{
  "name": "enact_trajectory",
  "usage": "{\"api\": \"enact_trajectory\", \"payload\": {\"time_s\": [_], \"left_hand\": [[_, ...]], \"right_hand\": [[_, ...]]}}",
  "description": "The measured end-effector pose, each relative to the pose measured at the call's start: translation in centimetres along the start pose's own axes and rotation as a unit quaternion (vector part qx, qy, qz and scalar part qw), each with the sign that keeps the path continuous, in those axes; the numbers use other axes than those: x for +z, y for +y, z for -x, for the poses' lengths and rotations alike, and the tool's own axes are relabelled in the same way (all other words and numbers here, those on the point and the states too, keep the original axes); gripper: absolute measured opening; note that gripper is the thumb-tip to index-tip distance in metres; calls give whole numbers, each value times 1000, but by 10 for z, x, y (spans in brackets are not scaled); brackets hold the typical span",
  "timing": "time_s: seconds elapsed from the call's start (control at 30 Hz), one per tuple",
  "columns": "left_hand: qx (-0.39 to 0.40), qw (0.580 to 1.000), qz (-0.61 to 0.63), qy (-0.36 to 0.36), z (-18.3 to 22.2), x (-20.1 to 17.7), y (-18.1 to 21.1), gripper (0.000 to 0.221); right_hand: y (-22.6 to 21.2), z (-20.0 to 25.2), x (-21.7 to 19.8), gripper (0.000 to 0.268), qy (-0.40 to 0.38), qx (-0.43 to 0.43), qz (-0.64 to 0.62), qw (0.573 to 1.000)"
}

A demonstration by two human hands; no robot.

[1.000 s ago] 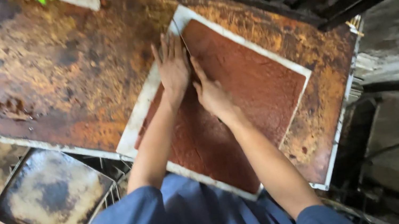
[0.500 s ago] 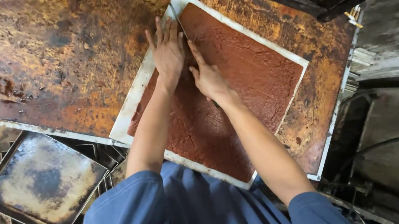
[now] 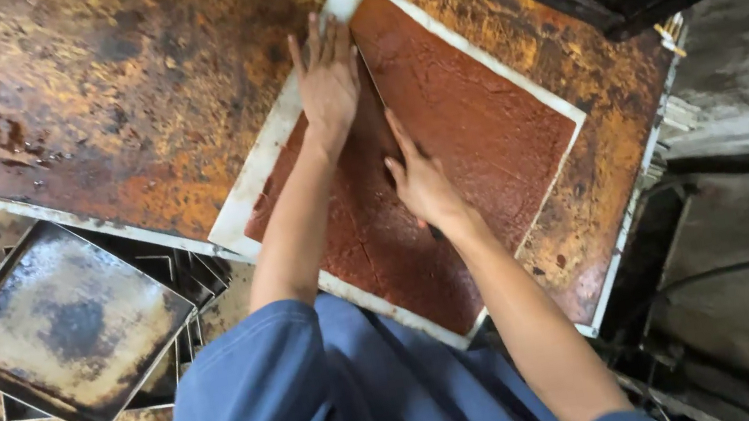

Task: The person uses a metal frame with parallel bars to press and score a rectangular block of reddish-brown paste on a workbench. They then use a long knife to cut the paste into smaller rectangular pieces along the scored lines. Finally, the person places a metal tray over the cut paste and moves it to a nearby rack.

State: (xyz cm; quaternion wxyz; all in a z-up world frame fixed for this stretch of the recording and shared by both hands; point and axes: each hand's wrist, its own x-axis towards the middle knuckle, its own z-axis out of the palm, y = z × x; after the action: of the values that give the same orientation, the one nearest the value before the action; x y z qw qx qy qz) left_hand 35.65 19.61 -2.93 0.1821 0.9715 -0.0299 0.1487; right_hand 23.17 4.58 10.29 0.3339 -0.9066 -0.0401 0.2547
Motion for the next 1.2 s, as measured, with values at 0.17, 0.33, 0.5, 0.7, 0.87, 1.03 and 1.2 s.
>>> {"api": "enact_trajectory", "payload": {"time_s": [0.17, 0.33, 0.5, 0.7, 0.87, 1.03, 1.2], "left_hand": [[-29, 996, -65, -47, 24, -32, 24, 55], [5, 997, -30, -76, 54, -45, 36, 53], [-3, 999, -9, -43, 90, -40, 55, 52], [0, 1000, 9, 8, 106, -32, 65, 50], [-3, 1000, 13, 7, 139, -51, 79, 52], [18, 1000, 0, 7, 148, -41, 76, 52], [21, 1000, 6, 6, 174, -47, 87, 52]], "right_hand": [[-34, 5, -19, 68, -60, 111, -6, 992], [-44, 57, -24, 68, -37, 77, -50, 995], [-5, 28, -3, 72, -44, 53, 24, 997], [-64, 100, -39, 67, -86, 137, 61, 985], [-72, 111, -30, 69, -64, 98, 51, 992], [-59, 142, -29, 69, -71, 115, 30, 990], [-40, 133, -17, 70, -50, 74, 44, 995]]}}
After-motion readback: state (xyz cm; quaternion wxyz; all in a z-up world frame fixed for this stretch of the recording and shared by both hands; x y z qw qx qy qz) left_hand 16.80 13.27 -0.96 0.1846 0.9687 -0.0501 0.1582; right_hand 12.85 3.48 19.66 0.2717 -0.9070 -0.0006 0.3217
